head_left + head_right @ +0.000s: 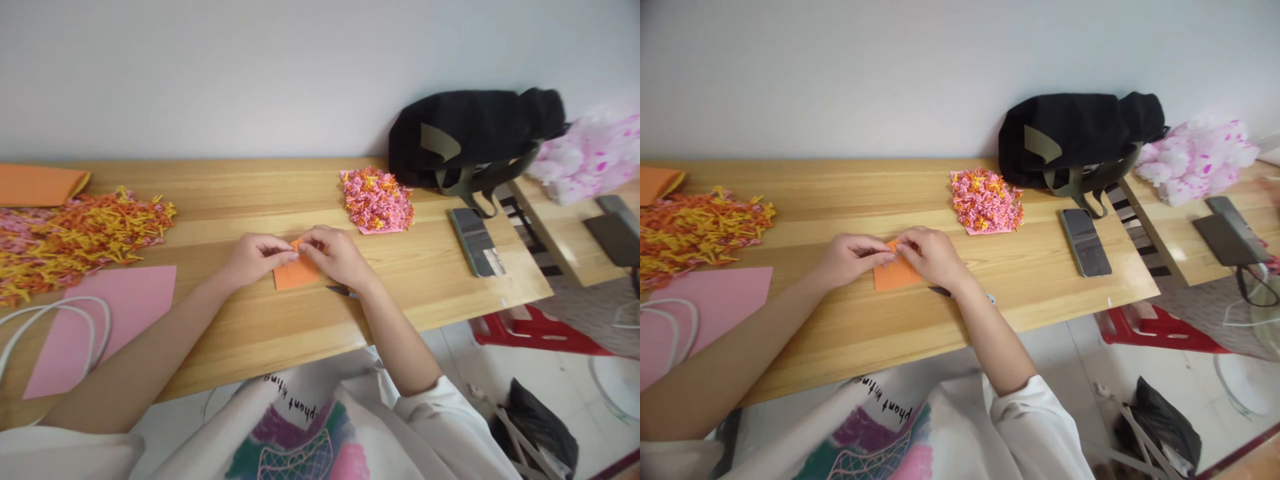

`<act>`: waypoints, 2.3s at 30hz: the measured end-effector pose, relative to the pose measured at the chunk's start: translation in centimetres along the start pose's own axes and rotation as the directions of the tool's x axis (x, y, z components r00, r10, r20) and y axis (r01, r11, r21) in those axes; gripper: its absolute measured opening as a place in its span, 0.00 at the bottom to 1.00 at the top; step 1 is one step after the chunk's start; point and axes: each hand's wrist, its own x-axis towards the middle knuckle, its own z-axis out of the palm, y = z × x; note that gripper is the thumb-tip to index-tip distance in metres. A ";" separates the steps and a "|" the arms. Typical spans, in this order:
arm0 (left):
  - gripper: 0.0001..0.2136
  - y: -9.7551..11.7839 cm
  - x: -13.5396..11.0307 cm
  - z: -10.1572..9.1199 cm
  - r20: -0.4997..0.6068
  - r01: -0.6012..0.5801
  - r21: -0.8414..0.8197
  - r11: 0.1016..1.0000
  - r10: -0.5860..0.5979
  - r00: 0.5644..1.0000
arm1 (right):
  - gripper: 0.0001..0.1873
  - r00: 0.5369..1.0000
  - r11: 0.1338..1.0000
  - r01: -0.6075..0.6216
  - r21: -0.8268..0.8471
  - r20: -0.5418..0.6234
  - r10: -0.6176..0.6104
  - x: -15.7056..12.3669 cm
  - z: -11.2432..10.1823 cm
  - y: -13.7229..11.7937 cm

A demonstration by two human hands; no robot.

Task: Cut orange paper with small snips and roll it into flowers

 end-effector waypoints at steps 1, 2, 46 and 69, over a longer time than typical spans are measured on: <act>0.07 0.0 0.0 0.0 -0.008 -0.006 0.012 1.000 0.006 1.000 | 0.07 1.000 1.000 -0.002 0.003 -0.001 0.002 0.0 0.0 0.0; 0.08 0.0 0.0 0.1 -0.013 -0.014 0.023 1.000 0.014 1.000 | 0.07 1.000 1.000 -0.003 0.008 -0.003 0.003 0.0 0.0 0.0; 0.09 -0.4 0.0 0.2 -0.036 -0.029 0.029 0.999 0.030 0.999 | 0.05 0.993 0.994 -0.055 0.095 -0.100 0.065 0.0 0.4 0.1; 0.11 -0.6 0.1 0.2 -0.044 -0.060 0.016 0.998 0.061 0.997 | 0.05 0.990 0.989 -0.093 0.112 -0.098 0.105 -0.1 0.5 0.0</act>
